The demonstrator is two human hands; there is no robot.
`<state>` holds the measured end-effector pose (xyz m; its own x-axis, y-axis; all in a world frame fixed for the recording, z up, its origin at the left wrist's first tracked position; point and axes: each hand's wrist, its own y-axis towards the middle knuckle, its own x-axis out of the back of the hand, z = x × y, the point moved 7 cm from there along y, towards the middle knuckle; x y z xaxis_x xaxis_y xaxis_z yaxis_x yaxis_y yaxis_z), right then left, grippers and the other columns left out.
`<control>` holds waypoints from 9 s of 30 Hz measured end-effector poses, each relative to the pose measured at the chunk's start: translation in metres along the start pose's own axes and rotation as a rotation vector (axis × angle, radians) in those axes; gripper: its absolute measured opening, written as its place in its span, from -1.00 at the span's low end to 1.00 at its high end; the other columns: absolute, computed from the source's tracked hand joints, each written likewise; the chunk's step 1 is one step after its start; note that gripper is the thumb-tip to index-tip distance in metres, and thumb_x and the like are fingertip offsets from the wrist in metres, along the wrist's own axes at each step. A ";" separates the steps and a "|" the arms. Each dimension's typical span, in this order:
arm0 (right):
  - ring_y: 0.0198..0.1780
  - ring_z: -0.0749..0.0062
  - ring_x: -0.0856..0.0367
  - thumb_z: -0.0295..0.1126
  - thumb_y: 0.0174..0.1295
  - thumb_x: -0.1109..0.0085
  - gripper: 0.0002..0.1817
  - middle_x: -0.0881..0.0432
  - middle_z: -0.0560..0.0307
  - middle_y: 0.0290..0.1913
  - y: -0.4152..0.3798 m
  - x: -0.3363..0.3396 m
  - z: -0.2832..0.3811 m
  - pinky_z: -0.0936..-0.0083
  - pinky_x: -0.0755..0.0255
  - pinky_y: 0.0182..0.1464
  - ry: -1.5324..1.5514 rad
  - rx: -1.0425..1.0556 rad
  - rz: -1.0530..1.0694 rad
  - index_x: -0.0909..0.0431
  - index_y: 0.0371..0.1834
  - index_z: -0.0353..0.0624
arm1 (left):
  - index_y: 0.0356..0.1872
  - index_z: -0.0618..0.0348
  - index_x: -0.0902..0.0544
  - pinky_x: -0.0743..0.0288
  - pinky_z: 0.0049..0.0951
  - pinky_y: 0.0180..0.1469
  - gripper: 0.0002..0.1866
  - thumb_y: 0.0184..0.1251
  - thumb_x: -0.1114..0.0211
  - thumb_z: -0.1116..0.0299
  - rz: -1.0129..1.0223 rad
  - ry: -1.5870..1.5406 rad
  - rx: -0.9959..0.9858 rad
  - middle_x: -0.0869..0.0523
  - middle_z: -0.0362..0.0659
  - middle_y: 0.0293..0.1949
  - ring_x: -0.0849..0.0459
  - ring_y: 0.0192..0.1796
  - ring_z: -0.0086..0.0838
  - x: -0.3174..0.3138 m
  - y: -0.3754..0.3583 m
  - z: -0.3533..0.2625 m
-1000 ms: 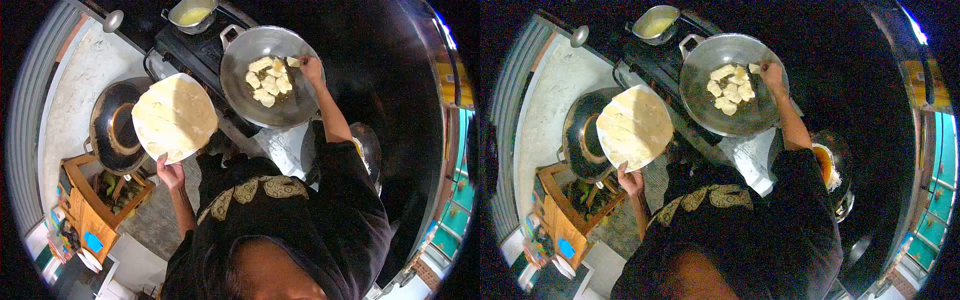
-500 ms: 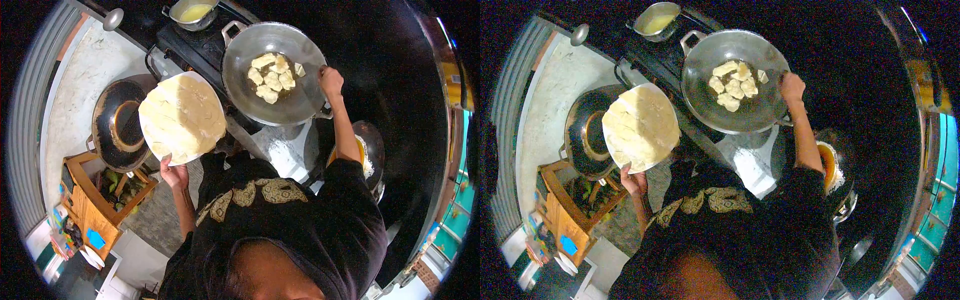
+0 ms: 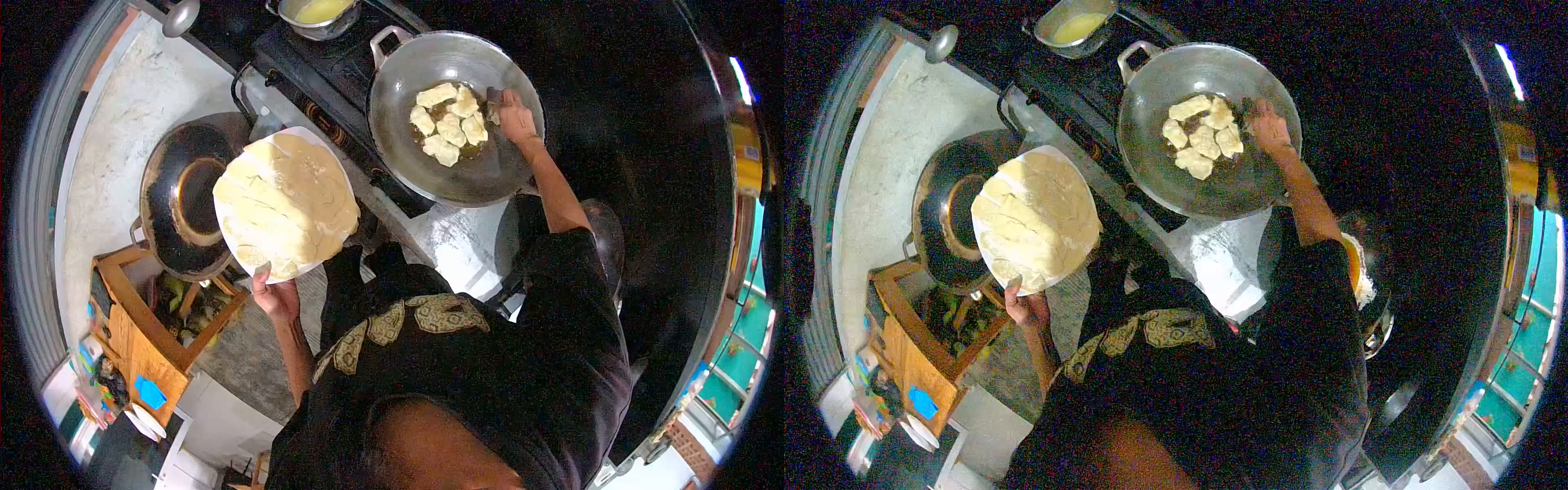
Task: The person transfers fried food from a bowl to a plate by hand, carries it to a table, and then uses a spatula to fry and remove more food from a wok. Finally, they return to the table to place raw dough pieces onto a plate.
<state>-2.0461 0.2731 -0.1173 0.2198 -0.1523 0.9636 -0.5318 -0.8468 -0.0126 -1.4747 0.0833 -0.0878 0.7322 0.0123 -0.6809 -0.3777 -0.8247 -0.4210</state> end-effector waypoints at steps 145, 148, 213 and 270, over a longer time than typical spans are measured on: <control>0.01 -0.13 -0.44 -0.12 -0.55 -0.62 -0.11 -0.51 -0.22 -0.10 -0.545 0.573 1.961 0.06 -0.27 0.15 1.363 1.308 0.154 -0.44 -0.04 -0.31 | 0.33 0.08 -0.20 -0.61 -0.23 -0.02 -0.49 0.40 -0.11 0.40 -0.750 0.005 -0.574 -0.52 -0.07 0.12 -0.62 0.03 -0.32 1.007 -0.349 -0.813; 0.17 -0.23 -0.36 -0.08 -0.50 -0.61 0.13 -0.44 -0.36 0.09 -0.538 0.582 1.936 0.17 -0.28 0.24 1.275 1.229 0.078 -0.24 0.22 -0.40 | 0.33 0.09 -0.19 -0.66 -0.20 -0.06 -0.48 0.40 -0.10 0.42 -0.712 -0.013 -0.579 -0.50 -0.04 0.14 -0.61 0.05 -0.28 0.988 -0.354 -0.806; -0.48 0.53 -0.58 -0.54 0.13 -0.25 -0.83 -0.63 0.12 -0.45 -0.227 0.349 1.188 0.68 -0.46 -0.40 2.002 -0.077 0.101 -0.50 -0.26 -0.38 | -0.04 0.40 -0.51 -0.51 -0.20 -0.07 -0.75 0.27 -0.05 0.62 -0.214 1.497 -1.025 -0.60 0.15 -0.09 -0.58 -0.08 -0.02 0.532 -0.199 -0.666; -0.43 0.65 -0.46 -0.42 0.11 -0.25 -0.85 -0.67 0.19 -0.40 -0.213 0.403 1.187 0.62 -0.36 -0.37 1.746 0.267 -0.069 -0.68 -0.27 -0.21 | 0.13 0.41 -0.40 -0.40 -0.55 -0.10 -0.67 0.42 -0.06 0.45 -0.430 0.987 -0.946 -0.56 -0.07 -0.03 -0.51 -0.10 -0.52 0.558 -0.209 -0.703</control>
<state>-0.8733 -0.2127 -0.0437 -0.9096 0.4040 0.0969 -0.3849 -0.9073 0.1691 -0.5887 -0.1347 0.0410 0.9261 0.2854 0.2470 0.1955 -0.9224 0.3330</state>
